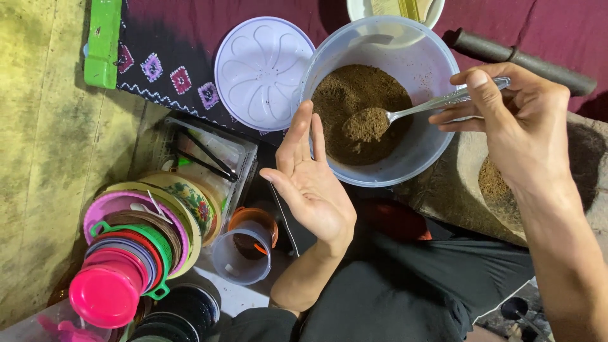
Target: The person is transferring ground powder from a stone mortar into a plastic storage container using a spoon, then using a brush to sweep the remaining powder and clean the mortar.
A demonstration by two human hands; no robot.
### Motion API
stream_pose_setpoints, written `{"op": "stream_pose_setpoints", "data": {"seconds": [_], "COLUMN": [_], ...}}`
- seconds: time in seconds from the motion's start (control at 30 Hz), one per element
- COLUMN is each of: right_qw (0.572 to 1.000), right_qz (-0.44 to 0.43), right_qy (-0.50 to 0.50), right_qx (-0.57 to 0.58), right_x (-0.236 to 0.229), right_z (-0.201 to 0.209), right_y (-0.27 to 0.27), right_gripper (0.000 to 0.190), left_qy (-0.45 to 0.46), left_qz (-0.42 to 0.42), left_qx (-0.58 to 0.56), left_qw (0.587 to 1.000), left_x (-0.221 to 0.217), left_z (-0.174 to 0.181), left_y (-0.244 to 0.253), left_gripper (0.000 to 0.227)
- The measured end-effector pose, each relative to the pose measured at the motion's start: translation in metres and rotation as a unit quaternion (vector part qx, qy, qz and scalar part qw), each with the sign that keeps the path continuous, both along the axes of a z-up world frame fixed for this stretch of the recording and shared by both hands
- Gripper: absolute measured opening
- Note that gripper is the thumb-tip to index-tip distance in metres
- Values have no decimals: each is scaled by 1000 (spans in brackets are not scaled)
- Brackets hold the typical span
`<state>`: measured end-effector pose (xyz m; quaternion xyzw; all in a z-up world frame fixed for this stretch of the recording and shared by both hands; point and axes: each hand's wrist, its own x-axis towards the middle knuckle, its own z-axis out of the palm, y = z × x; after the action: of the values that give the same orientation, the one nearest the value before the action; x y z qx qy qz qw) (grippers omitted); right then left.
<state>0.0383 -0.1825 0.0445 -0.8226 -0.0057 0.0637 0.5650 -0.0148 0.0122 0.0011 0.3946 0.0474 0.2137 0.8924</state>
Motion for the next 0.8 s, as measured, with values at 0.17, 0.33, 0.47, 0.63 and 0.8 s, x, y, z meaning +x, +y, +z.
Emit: {"op": "stream_pose_setpoints", "data": {"seconds": [0.17,0.33,0.47,0.63,0.8], "right_qw": [999,999,996,992,988], "right_qz": [-30,-40,-83,-117,-141], "right_qy": [14,-4,1,10,-4], "right_qx": [19,20,17,40,61], "right_x": [-4,-14,-28,-49,-73], "right_z": [7,19,32,36,20], "right_y": [-2,-7,-13,-39,-83], "right_gripper": [18,16,15,23,21], "left_qy": [-7,-1,-15,10,13], "left_qz": [3,20,15,-30,-92], "left_qx": [-13,-67,-128,-157,-181], "left_qw": [1000,998,992,987,979], "left_x": [0,5,7,1,-11], "left_z": [-2,2,3,4,6], "left_y": [-5,-20,-41,-70,-103], "left_gripper": [61,63,63,70,73]}}
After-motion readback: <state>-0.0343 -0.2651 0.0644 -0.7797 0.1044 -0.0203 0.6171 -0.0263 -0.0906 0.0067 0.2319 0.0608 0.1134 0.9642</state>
